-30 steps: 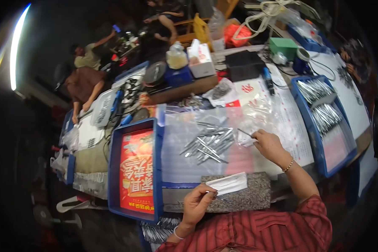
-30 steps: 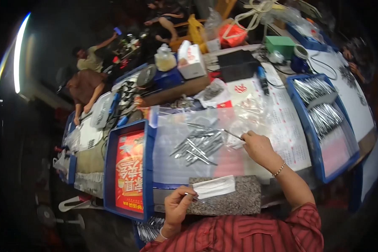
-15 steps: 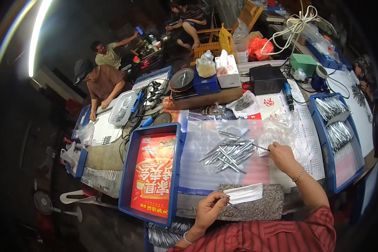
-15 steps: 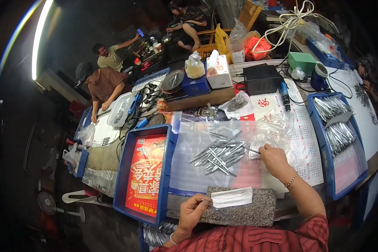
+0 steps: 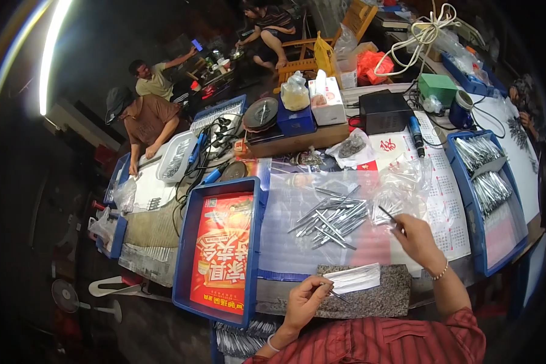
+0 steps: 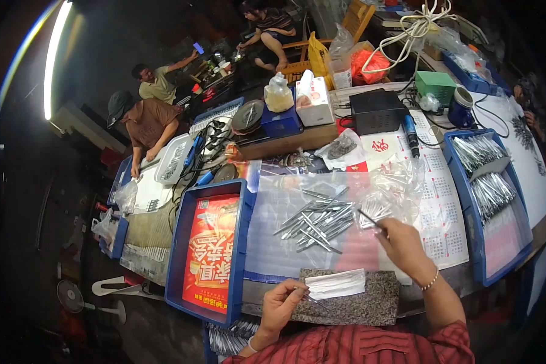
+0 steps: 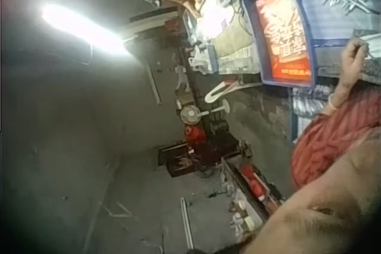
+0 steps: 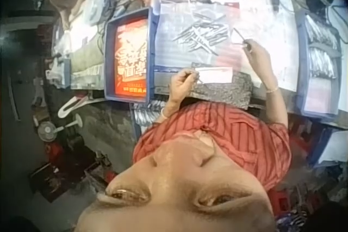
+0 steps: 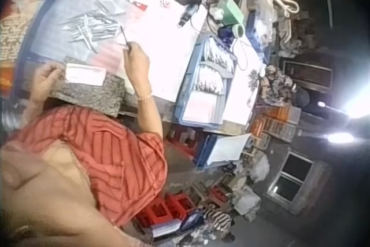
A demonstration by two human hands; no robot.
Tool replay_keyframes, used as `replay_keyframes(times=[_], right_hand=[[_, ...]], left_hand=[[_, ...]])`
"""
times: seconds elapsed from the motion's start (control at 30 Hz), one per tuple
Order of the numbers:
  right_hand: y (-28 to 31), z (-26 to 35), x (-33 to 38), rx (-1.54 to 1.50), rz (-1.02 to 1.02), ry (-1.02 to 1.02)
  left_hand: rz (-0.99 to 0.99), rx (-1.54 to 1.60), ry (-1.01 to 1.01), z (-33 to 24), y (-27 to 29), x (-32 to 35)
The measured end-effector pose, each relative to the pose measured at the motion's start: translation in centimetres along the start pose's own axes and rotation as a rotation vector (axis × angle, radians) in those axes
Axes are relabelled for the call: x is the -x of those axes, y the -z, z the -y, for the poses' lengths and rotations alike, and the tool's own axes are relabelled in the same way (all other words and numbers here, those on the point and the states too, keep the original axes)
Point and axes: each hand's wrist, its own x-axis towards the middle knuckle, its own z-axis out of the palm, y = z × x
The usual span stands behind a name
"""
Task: Manually assembling or processing small metal hardware components using a hand tool on a granite block.
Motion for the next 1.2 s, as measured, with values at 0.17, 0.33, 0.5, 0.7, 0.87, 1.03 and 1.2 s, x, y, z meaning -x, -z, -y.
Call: replay_keyframes(times=[0.17,0.33,0.5,0.7,0.87,1.03,1.2], right_hand=[[-0.1,5.4,3.7,-0.396,0.225,-0.092],[-1.5,7.5,5.6,-0.450,0.273,-0.026],[-1.9,7.8,6.6,-0.468,0.278,0.001],[-2.5,7.7,7.1,-0.449,0.251,0.086],[-2.7,8.0,7.0,-0.531,0.280,0.014],[-3.3,7.1,6.9,-0.765,0.261,-0.167],[-3.3,6.6,7.7,-0.859,0.317,-0.273]], left_hand=[[0.043,-0.020,0.107,-0.3,-0.6,-0.7],[0.103,-0.051,0.056,0.1,-1.5,-1.2],[0.080,-0.051,0.080,0.0,-1.8,-0.3],[0.057,-0.100,0.078,-0.2,-2.2,-0.3],[0.045,-0.175,0.093,-0.8,-2.1,-0.5],[0.009,0.014,0.165,-1.1,-2.3,-0.8],[-0.031,0.070,0.150,-0.4,-2.0,-0.5]])
